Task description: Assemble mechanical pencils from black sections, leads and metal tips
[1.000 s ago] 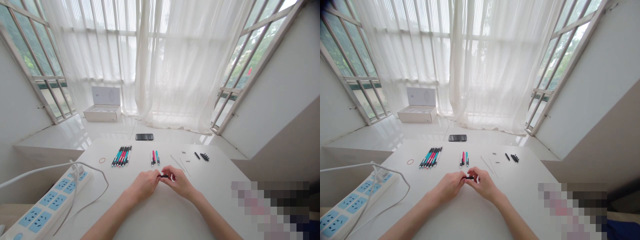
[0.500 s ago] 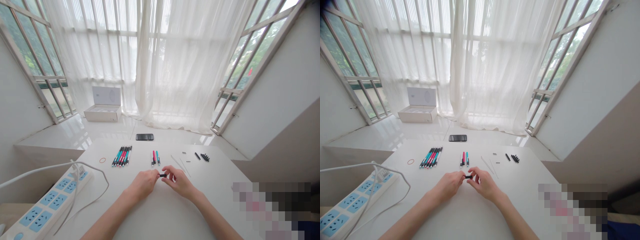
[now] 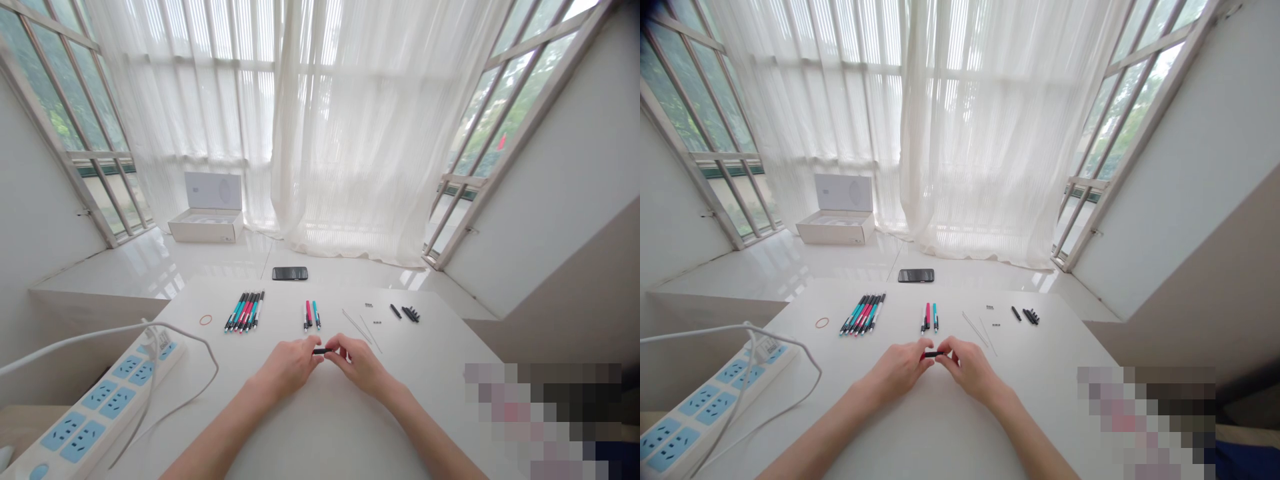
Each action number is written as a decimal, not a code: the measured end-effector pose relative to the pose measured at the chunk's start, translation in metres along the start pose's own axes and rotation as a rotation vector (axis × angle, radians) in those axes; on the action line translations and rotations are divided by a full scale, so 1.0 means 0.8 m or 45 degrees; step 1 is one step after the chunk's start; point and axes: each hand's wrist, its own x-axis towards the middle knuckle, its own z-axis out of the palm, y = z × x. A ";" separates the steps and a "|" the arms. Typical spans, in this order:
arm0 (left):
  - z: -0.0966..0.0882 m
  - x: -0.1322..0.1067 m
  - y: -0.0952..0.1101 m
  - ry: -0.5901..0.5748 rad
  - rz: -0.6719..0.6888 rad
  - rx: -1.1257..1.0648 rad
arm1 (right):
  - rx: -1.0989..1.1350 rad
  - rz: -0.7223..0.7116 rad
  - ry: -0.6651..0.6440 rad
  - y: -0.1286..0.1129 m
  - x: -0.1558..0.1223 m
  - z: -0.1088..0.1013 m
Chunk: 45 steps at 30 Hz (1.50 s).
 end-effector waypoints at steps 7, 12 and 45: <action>0.002 0.000 0.001 -0.023 -0.017 0.004 | -0.016 0.021 -0.028 0.000 0.000 -0.002; 0.002 0.000 0.001 -0.021 -0.027 0.006 | -0.012 0.036 -0.052 0.001 -0.001 -0.001; -0.003 -0.002 0.004 0.006 0.003 -0.005 | -0.795 1.046 0.787 0.215 -0.021 -0.131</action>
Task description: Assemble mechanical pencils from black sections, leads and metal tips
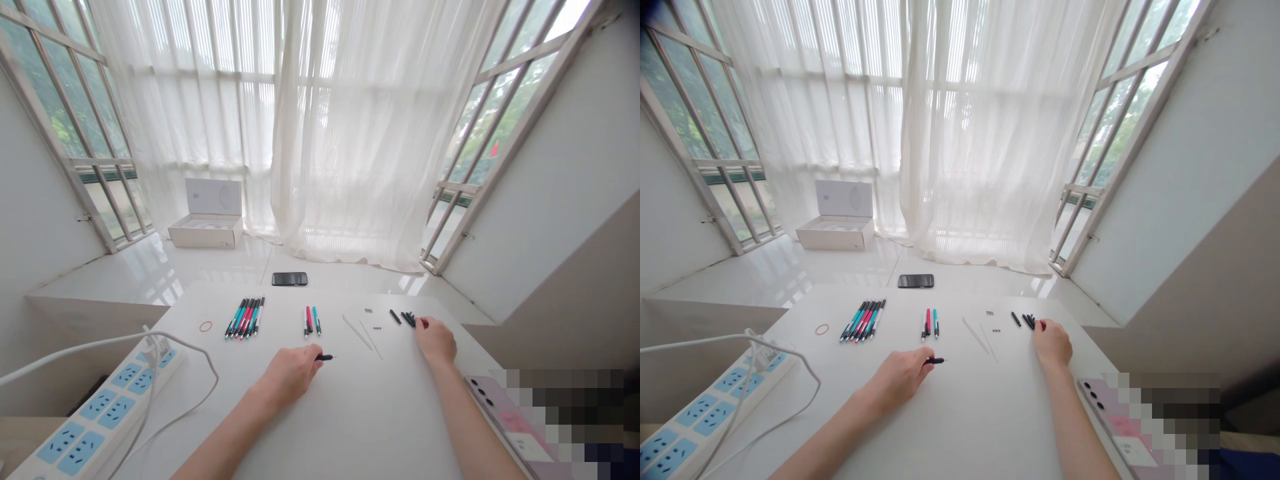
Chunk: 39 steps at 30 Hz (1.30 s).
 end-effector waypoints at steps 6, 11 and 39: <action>0.002 0.001 -0.002 0.030 0.000 0.002 | 0.016 -0.019 0.004 0.011 0.000 0.005; 0.005 0.000 -0.001 0.086 -0.009 0.013 | 0.393 -0.154 0.189 -0.008 -0.003 -0.019; 0.014 0.001 0.002 0.203 0.028 -0.018 | 1.150 -0.605 -0.781 -0.161 -0.189 -0.068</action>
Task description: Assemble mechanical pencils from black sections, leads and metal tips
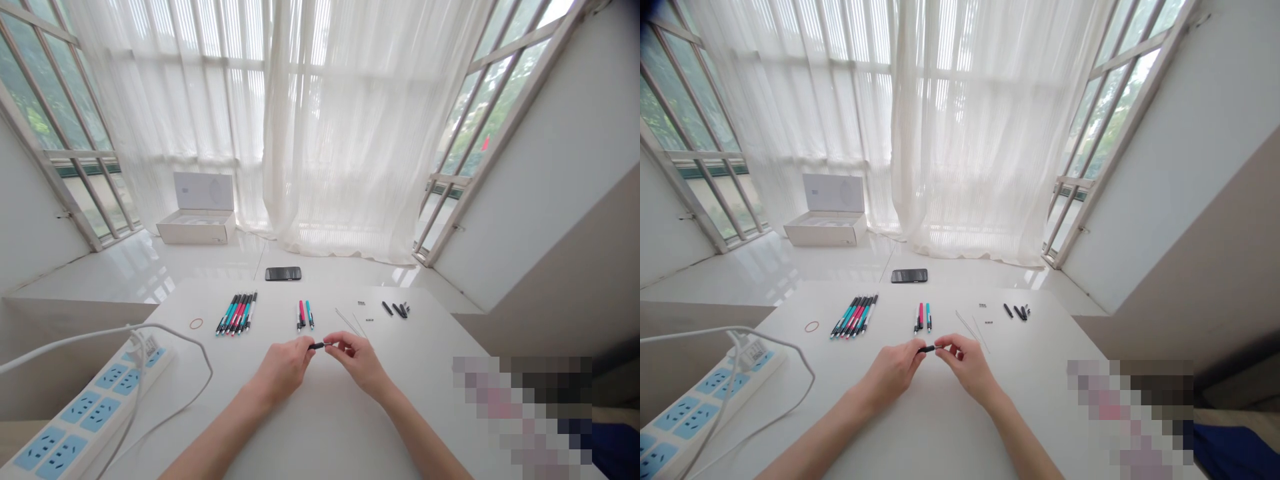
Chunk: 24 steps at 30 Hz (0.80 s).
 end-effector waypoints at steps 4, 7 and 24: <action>-0.001 -0.001 -0.001 -0.014 0.055 0.017 | -0.147 -0.158 -0.028 0.001 -0.002 -0.004; 0.000 -0.002 -0.002 -0.045 0.081 0.030 | -0.234 -0.251 -0.070 0.009 -0.002 -0.004; -0.004 0.002 0.003 -0.038 0.107 -0.035 | -0.600 -0.357 -0.143 0.001 -0.009 -0.003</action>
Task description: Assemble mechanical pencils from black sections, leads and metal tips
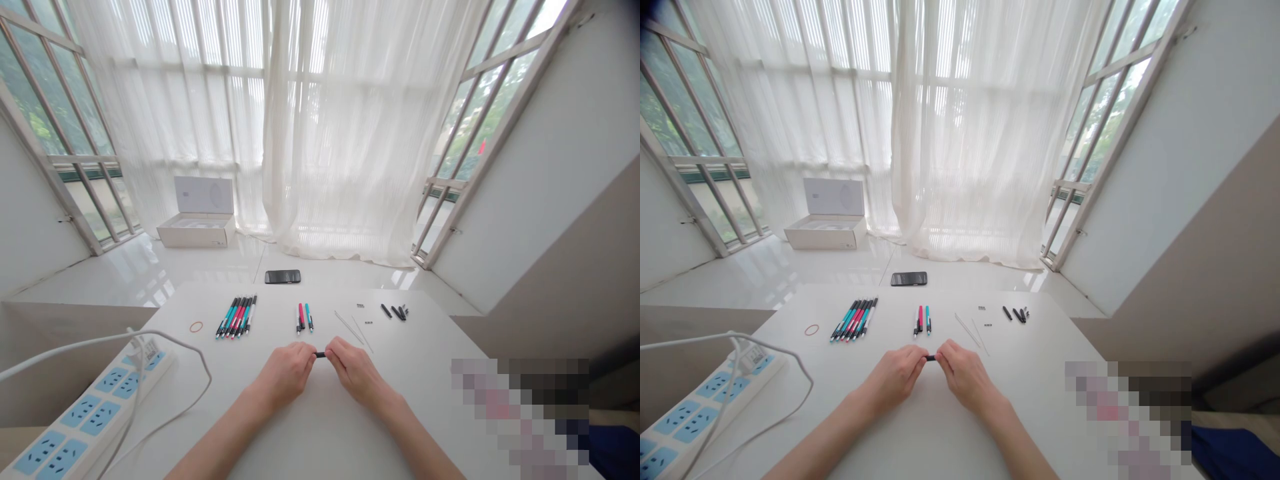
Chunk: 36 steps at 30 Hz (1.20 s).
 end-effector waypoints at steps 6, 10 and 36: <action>0.000 0.001 -0.001 0.094 -0.013 0.062 | -0.045 0.054 0.023 0.002 0.000 0.011; 0.000 0.000 -0.001 0.090 -0.039 0.072 | -0.007 0.047 0.063 0.006 0.000 0.009; -0.020 0.001 -0.022 0.155 -0.075 0.110 | 0.216 0.166 0.078 0.023 0.004 0.007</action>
